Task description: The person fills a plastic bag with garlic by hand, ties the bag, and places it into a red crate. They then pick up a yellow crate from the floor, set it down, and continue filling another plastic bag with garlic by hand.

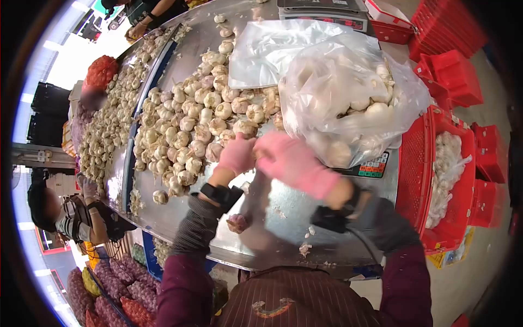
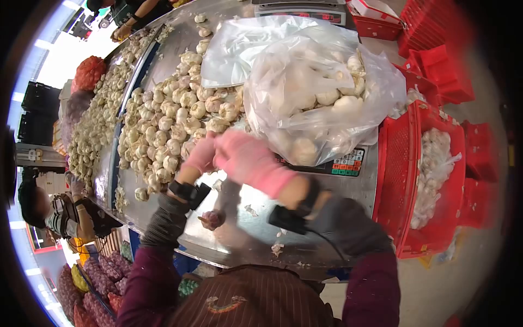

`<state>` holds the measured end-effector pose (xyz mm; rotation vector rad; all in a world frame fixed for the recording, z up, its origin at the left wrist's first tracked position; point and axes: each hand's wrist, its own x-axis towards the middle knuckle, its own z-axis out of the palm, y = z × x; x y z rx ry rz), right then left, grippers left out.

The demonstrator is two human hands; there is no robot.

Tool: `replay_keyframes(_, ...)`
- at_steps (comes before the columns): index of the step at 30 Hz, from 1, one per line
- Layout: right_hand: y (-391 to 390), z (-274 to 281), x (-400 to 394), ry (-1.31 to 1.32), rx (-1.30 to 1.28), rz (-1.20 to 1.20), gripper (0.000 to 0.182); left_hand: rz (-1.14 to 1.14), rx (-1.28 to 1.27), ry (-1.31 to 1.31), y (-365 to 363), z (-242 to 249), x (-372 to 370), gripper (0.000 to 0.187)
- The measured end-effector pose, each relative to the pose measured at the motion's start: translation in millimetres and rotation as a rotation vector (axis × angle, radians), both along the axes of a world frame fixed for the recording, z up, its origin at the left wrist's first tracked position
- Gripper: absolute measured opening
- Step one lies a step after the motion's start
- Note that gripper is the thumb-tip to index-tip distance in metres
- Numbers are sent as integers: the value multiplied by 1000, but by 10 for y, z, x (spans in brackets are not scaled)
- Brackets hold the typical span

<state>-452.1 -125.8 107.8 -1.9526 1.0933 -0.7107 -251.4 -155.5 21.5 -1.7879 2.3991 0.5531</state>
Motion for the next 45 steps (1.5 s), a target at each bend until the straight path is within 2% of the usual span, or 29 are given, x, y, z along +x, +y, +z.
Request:
replay_keyframes(1,85,-360,317,123,2,-6,16,-122,-105,-144,14,-558,218,31)
replay_keyframes(2,261,-562,490,60,7,-4,17,-4,-114,-67,84,-492,196,33)
replay_keyframes(3,416,-781,656,-56,-3,-109,25,118,-120,14,169,-329,144,35)
replay_keyframes(5,551,-1036,844,-391,501,-341,36,331,-80,336,302,-4,216,43)
replay_keyframes(6,563,-1051,816,-773,864,-385,46,193,-176,521,373,10,315,48)
replay_keyframes(7,477,-753,711,-907,1220,-466,43,270,86,812,498,300,249,50)
replay_keyframes(9,414,-957,627,-1325,1549,-150,36,51,-197,673,601,332,308,45)
replay_keyframes(10,407,-949,663,-1390,1465,-157,28,101,-179,506,612,271,394,43)
replay_keyframes(11,398,-988,619,-1261,1389,-143,25,146,-163,335,607,169,493,42)
replay_keyframes(12,434,-1009,598,-1176,1366,-226,25,113,-39,84,620,-18,558,40)
replay_keyframes(13,466,-916,592,-1092,1337,-307,27,135,127,36,683,-80,534,41)
replay_keyframes(17,580,-868,561,-1205,1393,-233,32,218,16,101,782,-152,605,42)
replay_keyframes(19,612,-706,590,-1288,1412,-198,34,758,367,984,760,-98,781,34)
replay_keyframes(20,626,-672,598,-1480,1526,-193,34,769,160,1158,861,15,685,27)
replay_keyframes(21,645,-618,619,-1479,1543,-187,34,655,-5,1028,954,-27,704,27)
replay_keyframes(23,646,-531,632,-1622,1551,-347,34,253,-196,391,1107,249,694,34)
replay_keyframes(24,656,-640,584,-1643,1535,-296,29,290,-99,149,1271,206,631,40)
replay_keyframes(25,674,-704,545,-1640,1539,-298,29,319,143,58,1340,318,553,39)
replay_keyframes(26,685,-752,510,-1574,1508,-362,28,345,166,87,1439,253,509,40)
replay_keyframes(29,740,-753,482,-1479,1470,-439,24,359,118,84,1483,57,396,42)
replay_keyframes(31,797,-668,471,-1498,1687,-344,21,343,46,57,1448,-9,439,43)
replay_keyframes(33,889,-508,497,-1452,1614,-295,21,572,406,1154,1377,-11,635,40)
replay_keyframes(34,950,-430,511,-1402,1559,-260,21,687,700,1854,1412,158,585,34)
replay_keyframes(35,984,-360,506,-1405,1569,-256,21,696,696,1847,1456,367,502,34)
replay_keyframes(37,1003,-204,500,-1539,1692,-110,25,747,925,2365,1504,681,325,32)
replay_keyframes(39,1000,-47,510,-1532,1671,-112,27,716,849,2399,1560,712,254,30)
replay_keyframes(41,994,36,471,-1512,1583,-82,26,765,668,2309,1567,857,148,28)
replay_keyframes(43,988,100,388,-1494,1530,-66,26,728,666,2296,1522,994,4,24)
replay_keyframes(45,938,225,141,-1482,1435,-82,25,705,645,2132,1407,1121,-154,23)
